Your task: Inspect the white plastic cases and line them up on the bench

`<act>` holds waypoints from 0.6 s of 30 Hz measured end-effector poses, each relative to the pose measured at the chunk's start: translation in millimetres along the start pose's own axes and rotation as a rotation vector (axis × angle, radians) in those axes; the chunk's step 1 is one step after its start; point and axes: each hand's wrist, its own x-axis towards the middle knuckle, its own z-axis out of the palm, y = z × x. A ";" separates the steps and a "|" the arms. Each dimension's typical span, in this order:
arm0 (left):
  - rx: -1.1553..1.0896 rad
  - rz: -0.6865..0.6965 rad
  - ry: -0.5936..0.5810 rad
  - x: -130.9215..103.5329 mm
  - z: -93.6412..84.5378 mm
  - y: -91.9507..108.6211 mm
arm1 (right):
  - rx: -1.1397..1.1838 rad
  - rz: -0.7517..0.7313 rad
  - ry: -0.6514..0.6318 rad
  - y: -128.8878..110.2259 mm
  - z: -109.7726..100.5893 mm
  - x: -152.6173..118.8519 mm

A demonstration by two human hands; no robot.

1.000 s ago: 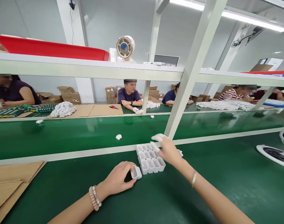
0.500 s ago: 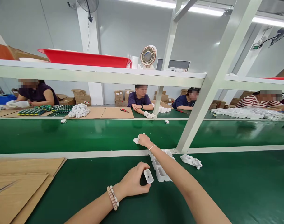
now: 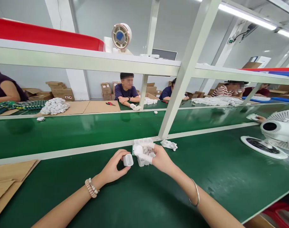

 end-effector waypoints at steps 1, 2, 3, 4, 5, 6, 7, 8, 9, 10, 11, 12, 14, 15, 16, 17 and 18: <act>0.026 0.017 -0.009 -0.7 0.4 0.7 | -0.026 -0.018 0.022 1.5 -0.8 -12.6; 0.060 0.032 -0.019 -1.5 0.7 1.4 | -0.077 -0.047 0.047 3.9 -0.4 -22.2; 0.100 0.044 -0.030 -2.1 0.9 2.0 | -0.137 -0.085 0.072 6.8 0.8 -29.0; 0.139 0.053 -0.041 -2.7 0.9 2.7 | -0.194 -0.124 0.093 9.9 2.5 -33.5; 0.175 0.060 -0.050 -3.0 0.8 3.3 | -0.242 -0.162 0.103 12.6 4.3 -36.3; 0.204 0.069 -0.056 -3.2 0.6 3.7 | -0.275 -0.199 0.104 14.8 6.0 -38.1; 0.225 0.084 -0.061 -3.3 0.3 3.9 | -0.297 -0.237 0.100 16.4 7.5 -39.4; 0.242 0.099 -0.065 -3.4 0.1 3.9 | -0.314 -0.272 0.096 17.3 8.6 -40.5; 0.254 0.114 -0.069 -3.3 -0.1 3.7 | -0.325 -0.301 0.091 17.6 9.3 -41.7; 0.264 0.128 -0.072 -3.3 -0.1 3.2 | -0.332 -0.321 0.086 17.5 9.8 -43.1; 0.273 0.140 -0.077 -3.3 0.0 2.5 | -0.333 -0.333 0.082 17.3 10.2 -44.7; 0.281 0.150 -0.080 -3.4 0.3 1.7 | -0.332 -0.335 0.076 17.2 10.5 -46.3; 0.294 0.167 -0.085 -3.6 0.9 0.1 | -0.327 -0.331 0.065 17.6 11.2 -49.4; 0.299 0.175 -0.085 -3.8 1.2 -0.7 | -0.326 -0.333 0.066 18.1 11.7 -50.8; 0.306 0.181 -0.084 -4.0 1.5 -1.3 | -0.329 -0.339 0.072 18.6 12.1 -51.8; 0.311 0.183 -0.080 -4.2 1.6 -1.8 | -0.337 -0.350 0.081 19.1 12.4 -52.6; 0.317 0.185 -0.075 -4.4 1.7 -2.1 | -0.348 -0.366 0.089 19.2 12.6 -53.2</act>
